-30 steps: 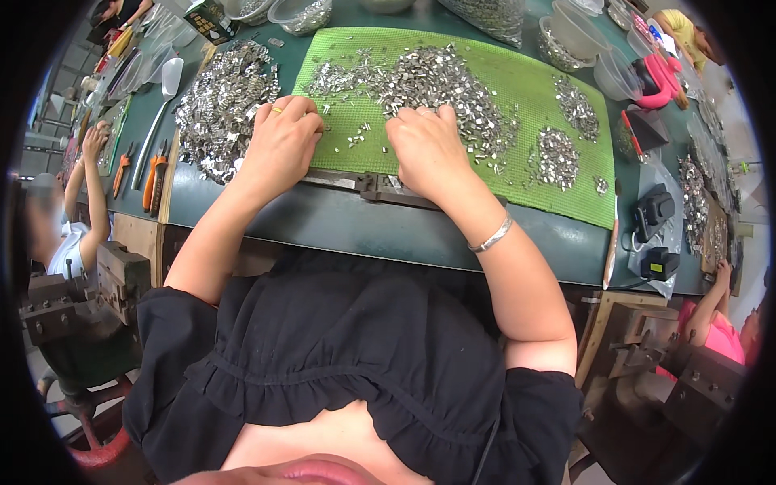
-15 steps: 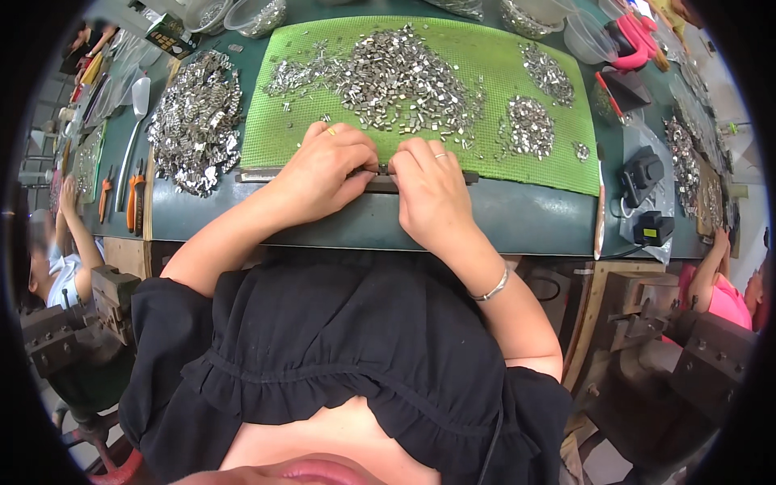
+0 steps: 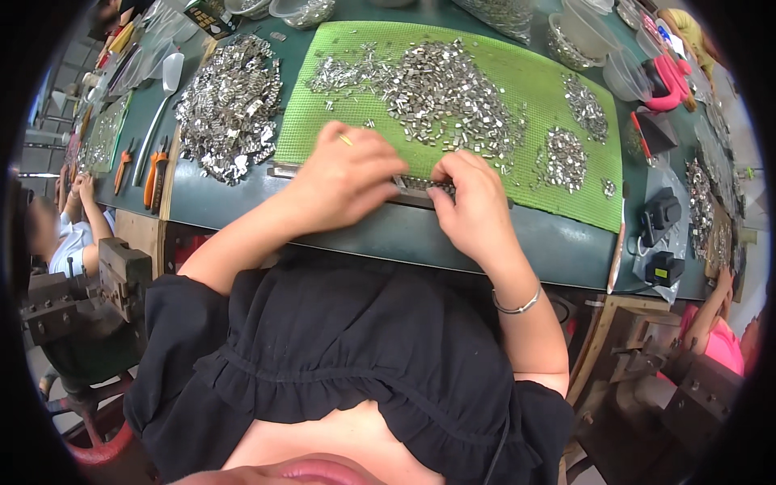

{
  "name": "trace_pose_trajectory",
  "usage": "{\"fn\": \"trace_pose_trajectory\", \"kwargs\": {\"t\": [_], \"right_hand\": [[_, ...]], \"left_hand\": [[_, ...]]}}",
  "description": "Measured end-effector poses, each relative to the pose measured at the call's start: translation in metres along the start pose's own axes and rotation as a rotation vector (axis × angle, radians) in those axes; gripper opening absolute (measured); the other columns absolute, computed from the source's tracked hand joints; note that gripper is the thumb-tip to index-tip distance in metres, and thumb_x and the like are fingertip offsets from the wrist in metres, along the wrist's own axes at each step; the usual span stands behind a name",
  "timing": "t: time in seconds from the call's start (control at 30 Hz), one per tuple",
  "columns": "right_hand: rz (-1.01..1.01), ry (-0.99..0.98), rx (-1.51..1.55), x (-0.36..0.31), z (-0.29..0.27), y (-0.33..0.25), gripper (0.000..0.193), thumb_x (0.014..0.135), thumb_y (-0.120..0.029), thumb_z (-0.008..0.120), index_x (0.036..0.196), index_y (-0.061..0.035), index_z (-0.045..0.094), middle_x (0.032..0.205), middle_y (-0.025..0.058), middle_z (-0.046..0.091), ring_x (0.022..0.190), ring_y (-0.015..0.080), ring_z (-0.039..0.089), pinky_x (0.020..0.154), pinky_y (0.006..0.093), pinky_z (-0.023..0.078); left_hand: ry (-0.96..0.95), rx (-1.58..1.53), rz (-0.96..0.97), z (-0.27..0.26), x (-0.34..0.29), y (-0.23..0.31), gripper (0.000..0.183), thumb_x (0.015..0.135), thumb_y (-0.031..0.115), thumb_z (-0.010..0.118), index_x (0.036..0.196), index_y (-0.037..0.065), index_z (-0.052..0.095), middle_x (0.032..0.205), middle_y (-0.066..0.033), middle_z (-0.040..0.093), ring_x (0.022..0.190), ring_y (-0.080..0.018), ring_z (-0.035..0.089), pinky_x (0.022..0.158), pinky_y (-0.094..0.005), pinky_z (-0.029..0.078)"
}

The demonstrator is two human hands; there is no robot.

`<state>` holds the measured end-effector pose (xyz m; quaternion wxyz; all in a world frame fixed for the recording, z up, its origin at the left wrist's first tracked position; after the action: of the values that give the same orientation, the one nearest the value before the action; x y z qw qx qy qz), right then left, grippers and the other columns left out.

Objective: Sorting small metal parts and loading them into a metal guide rail.

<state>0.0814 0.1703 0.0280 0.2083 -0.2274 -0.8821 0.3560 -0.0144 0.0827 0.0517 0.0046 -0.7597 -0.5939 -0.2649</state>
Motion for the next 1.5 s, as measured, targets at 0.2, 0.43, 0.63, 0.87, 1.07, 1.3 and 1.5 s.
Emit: {"fn": "trace_pose_trajectory", "kwargs": {"t": [0.2,0.43,0.63,0.87,1.07,1.3,1.5], "right_hand": [[-0.196,-0.009,-0.107,0.024,0.017,-0.026,0.013,0.079,-0.006,0.070,0.092,-0.0076,0.068,0.088,0.0071,0.060,0.090,0.0288,0.058,0.079,0.0408,0.043],[-0.357,-0.084,-0.313,0.070,0.081,-0.062,0.003,0.079,-0.011,0.069,0.078,-0.0122,0.072,0.084,0.0042,0.061,0.091,0.0246,0.059,0.082,0.0407,0.041],[-0.381,-0.161,-0.373,0.080,0.101,-0.063,0.007,0.076,-0.006,0.066,0.073,-0.0119,0.069,0.082,0.0038,0.062,0.089,0.0248,0.060,0.083,0.0405,0.039],[-0.413,-0.072,-0.488,0.064,0.059,-0.066,0.014,0.069,0.002,0.062,0.080,-0.0067,0.064,0.086,0.0070,0.060,0.090,0.0266,0.059,0.082,0.0415,0.038],[-0.167,-0.144,-0.631,0.031,0.028,-0.014,0.011,0.071,0.004,0.061,0.078,-0.0049,0.062,0.083,0.0100,0.061,0.088,0.0293,0.059,0.081,0.0421,0.037],[-0.120,-0.101,-0.426,0.034,0.021,-0.004,0.006,0.081,-0.007,0.068,0.078,-0.0054,0.063,0.080,0.0079,0.062,0.086,0.0281,0.060,0.079,0.0404,0.035],[-0.237,-0.129,-0.466,0.029,0.020,-0.014,0.003,0.081,-0.004,0.065,0.081,-0.0045,0.067,0.081,0.0081,0.062,0.086,0.0273,0.060,0.079,0.0393,0.035]], "left_hand": [[0.088,0.226,-0.374,-0.040,-0.033,-0.097,0.011,0.083,0.020,0.073,0.089,0.011,0.072,0.095,-0.0024,0.066,0.093,-0.0224,0.062,0.083,-0.0393,0.037],[0.102,0.340,-0.370,-0.030,-0.025,-0.097,0.012,0.079,0.022,0.075,0.080,0.010,0.072,0.089,-0.0003,0.064,0.091,-0.0223,0.059,0.081,-0.0401,0.037],[0.101,0.355,-0.320,-0.028,-0.029,-0.094,0.007,0.080,0.018,0.071,0.080,0.012,0.069,0.089,0.0001,0.062,0.093,-0.0219,0.058,0.085,-0.0404,0.036],[0.040,0.295,-0.241,-0.028,-0.033,-0.086,0.007,0.083,0.014,0.069,0.084,0.009,0.065,0.090,-0.0027,0.059,0.096,-0.0234,0.056,0.087,-0.0426,0.037],[-0.085,0.292,-0.256,-0.020,-0.027,-0.070,0.007,0.086,0.014,0.067,0.087,0.007,0.063,0.089,-0.0058,0.057,0.096,-0.0255,0.055,0.088,-0.0426,0.036],[-0.125,0.243,-0.270,-0.018,-0.026,-0.077,0.009,0.084,0.016,0.070,0.083,0.007,0.067,0.091,-0.0039,0.058,0.095,-0.0252,0.055,0.086,-0.0396,0.037],[-0.050,0.061,-0.181,-0.030,-0.038,-0.075,0.013,0.082,0.006,0.067,0.092,0.007,0.074,0.099,-0.0022,0.063,0.100,-0.0240,0.056,0.087,-0.0380,0.041]]}}
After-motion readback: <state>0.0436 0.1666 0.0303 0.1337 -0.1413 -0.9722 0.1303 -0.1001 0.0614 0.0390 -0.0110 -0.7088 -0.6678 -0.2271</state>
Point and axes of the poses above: each hand's wrist, its own x-axis towards the middle knuckle, its own z-axis out of the palm, y = z × x, the point moved 10 cm from there along x, towards the middle knuckle
